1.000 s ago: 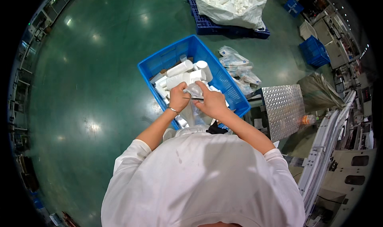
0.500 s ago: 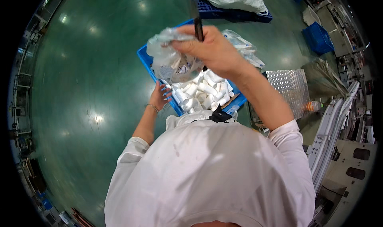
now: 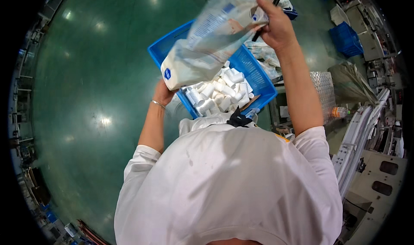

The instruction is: The person removes the plastic outer wrap from bundles of white products using a small blade and places the unwrapped bundles into a blue plastic crate.

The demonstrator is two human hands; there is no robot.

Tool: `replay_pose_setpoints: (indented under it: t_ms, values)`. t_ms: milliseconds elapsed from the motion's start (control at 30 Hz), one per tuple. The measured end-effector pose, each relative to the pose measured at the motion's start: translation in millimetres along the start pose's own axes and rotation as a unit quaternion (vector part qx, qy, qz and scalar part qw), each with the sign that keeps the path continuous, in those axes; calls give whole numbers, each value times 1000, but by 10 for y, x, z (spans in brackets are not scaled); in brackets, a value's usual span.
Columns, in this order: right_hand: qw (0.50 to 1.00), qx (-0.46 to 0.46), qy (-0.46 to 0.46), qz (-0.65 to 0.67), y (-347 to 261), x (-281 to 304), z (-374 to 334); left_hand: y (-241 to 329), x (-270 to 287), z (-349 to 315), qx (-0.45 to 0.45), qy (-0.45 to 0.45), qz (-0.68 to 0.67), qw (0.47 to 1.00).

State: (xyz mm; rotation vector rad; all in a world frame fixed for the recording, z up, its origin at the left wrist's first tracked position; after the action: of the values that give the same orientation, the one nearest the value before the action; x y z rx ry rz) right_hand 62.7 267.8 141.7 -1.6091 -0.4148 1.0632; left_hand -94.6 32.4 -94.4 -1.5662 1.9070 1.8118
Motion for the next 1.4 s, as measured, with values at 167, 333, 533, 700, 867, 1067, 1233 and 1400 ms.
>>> replay_pose_setpoints:
  t_ms: [167,333,533,700,867,1067,1233,1400]
  values:
    - [940,-223,252,46,833,1198,-114,727,-419,-23,-137,-49,24,989]
    - [901,-296,272,164,1375,1468,-361,1360,-853,-68,-245,-71,59,965]
    - [907,-290,228,202,1539,1561,-446,1740,-1615,-248,-391,-42,210,895]
    - [895,-290,287,181,1462,1526,-364,1880,-1656,-200,-377,-40,207,902]
    - [892,-291,311,153,1418,1782,-363,1788,-1814,18,-346,-74,198,914]
    - [870,-209,365,258,1260,2804,-247,1339,-1849,409,-232,-140,196,942]
    - [838,26,417,351,1200,4914,-609,571,-1205,614,-70,17,376,924]
    - [797,-121,584,97,1706,5173,-650,57,-451,436,30,84,450,889]
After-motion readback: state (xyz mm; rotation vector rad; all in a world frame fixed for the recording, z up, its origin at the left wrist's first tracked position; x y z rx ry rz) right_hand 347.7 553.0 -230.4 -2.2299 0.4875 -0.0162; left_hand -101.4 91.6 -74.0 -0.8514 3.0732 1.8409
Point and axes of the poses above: each hand's wrist, its own z-axis towards the middle knuckle, its own x-axis out of the back of the hand, y = z × x, the point moved 3 cm from there along z, towards the middle knuckle, and after that the axes turned 10 degrees about -x, right-handed, at the moved point
